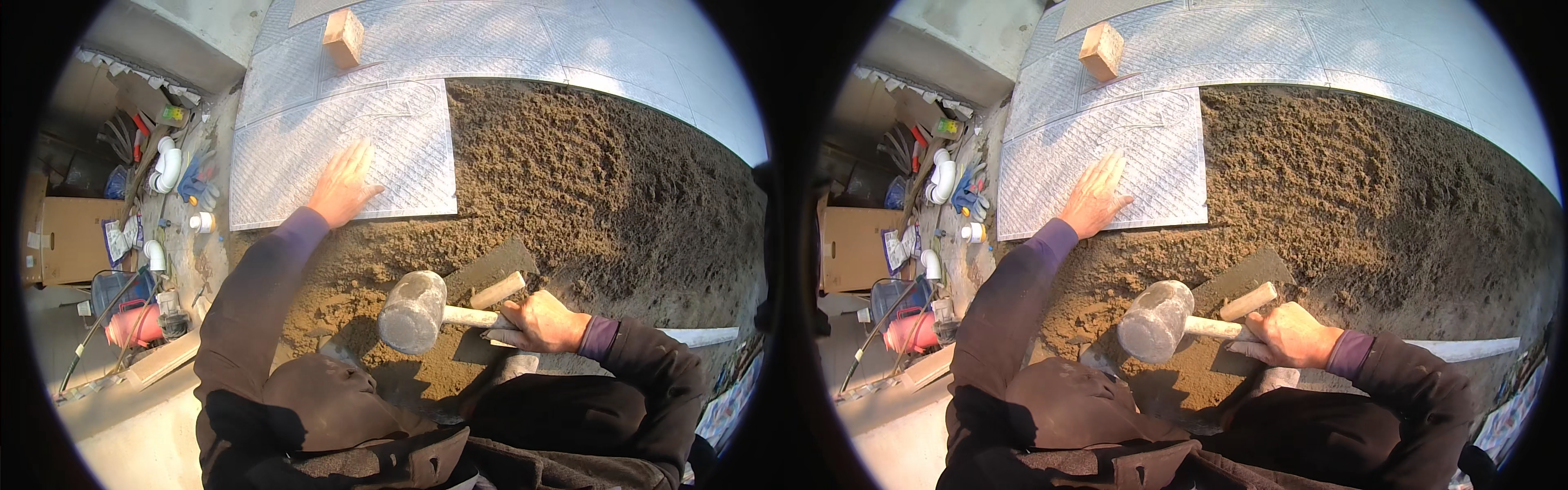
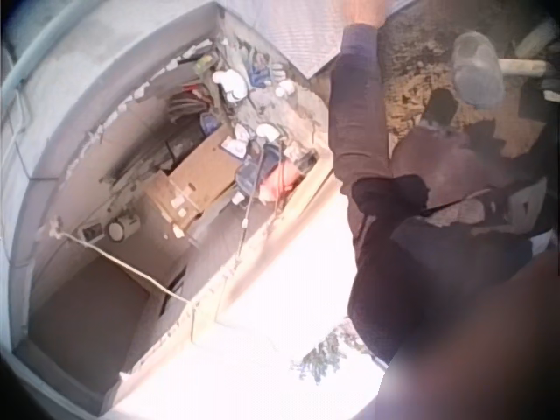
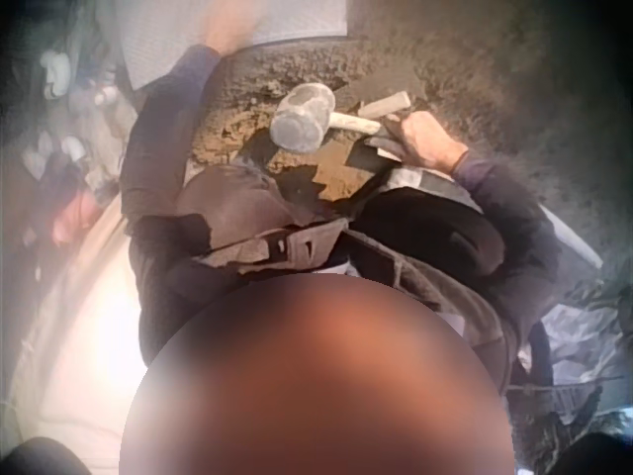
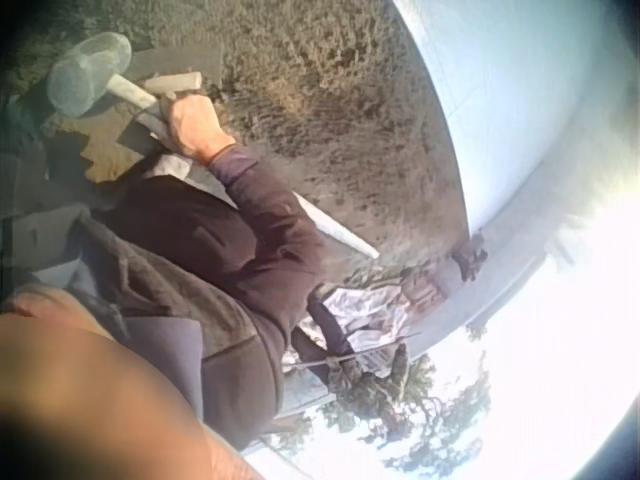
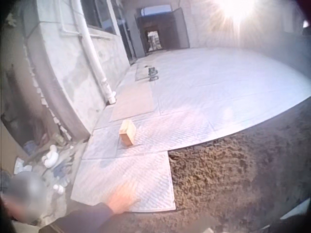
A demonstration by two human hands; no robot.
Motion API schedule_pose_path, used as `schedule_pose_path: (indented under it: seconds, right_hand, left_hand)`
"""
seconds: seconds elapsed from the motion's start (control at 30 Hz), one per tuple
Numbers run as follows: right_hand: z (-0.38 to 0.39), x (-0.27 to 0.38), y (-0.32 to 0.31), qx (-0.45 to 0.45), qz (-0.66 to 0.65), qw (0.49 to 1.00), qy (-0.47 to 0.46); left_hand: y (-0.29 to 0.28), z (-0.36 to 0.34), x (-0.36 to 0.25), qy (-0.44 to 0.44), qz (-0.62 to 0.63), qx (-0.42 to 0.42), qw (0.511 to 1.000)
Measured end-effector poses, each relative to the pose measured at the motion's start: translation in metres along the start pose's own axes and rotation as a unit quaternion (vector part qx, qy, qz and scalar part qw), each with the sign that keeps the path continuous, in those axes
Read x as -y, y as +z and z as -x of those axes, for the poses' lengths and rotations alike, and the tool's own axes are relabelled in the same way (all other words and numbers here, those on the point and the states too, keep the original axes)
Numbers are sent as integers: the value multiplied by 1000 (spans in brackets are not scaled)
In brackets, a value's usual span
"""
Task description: The person kneels to install a long white tile trim along the edge of a tiled floor. They use a rubber mallet to tap the trim into place and a trowel to adjust the underlying sand or mortar. The person repeatedly checks alignment and taps the trim to secure it.
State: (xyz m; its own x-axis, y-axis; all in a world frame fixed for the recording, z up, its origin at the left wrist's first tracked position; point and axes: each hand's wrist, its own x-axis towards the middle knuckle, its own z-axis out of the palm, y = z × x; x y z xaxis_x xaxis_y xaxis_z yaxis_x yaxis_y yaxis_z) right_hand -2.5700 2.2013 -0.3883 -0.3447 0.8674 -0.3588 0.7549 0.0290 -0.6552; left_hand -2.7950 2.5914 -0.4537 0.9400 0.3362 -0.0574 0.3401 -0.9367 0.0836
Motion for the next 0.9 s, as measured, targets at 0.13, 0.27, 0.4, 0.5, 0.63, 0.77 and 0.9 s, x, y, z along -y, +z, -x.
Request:
schedule_pose_path:
  seconds: [0.13, 0.27, 0.4, 0.5, 0.63, 0.77, 0.9]
  right_hand:
    - [-6, -4, -5, -102, -53, 992, -57]
    - [1, -9, -9, -51, -55, 997, -1]
    - [10, -16, -13, -35, -94, 994, 53]
    - [16, -22, -28, -103, -152, 981, 67]
    - [20, -22, -65, -179, -260, 940, 130]
    - [3, -1, -88, -253, -511, 806, 155]
    - [-20, 16, -93, -194, -414, 889, 3]
  left_hand:
    - [-20, -126, -29, 70, -4, 32, 997]
    - [-13, -195, -41, 8, -8, 29, 999]
    - [13, -211, -36, -31, -13, 55, 998]
    - [15, -205, -32, -5, 54, -22, 998]
    - [-27, -146, -60, -13, 244, -110, 963]
    - [-87, -67, -137, -37, 638, 217, 738]
    - [-113, -73, -203, 24, 834, 169, 524]
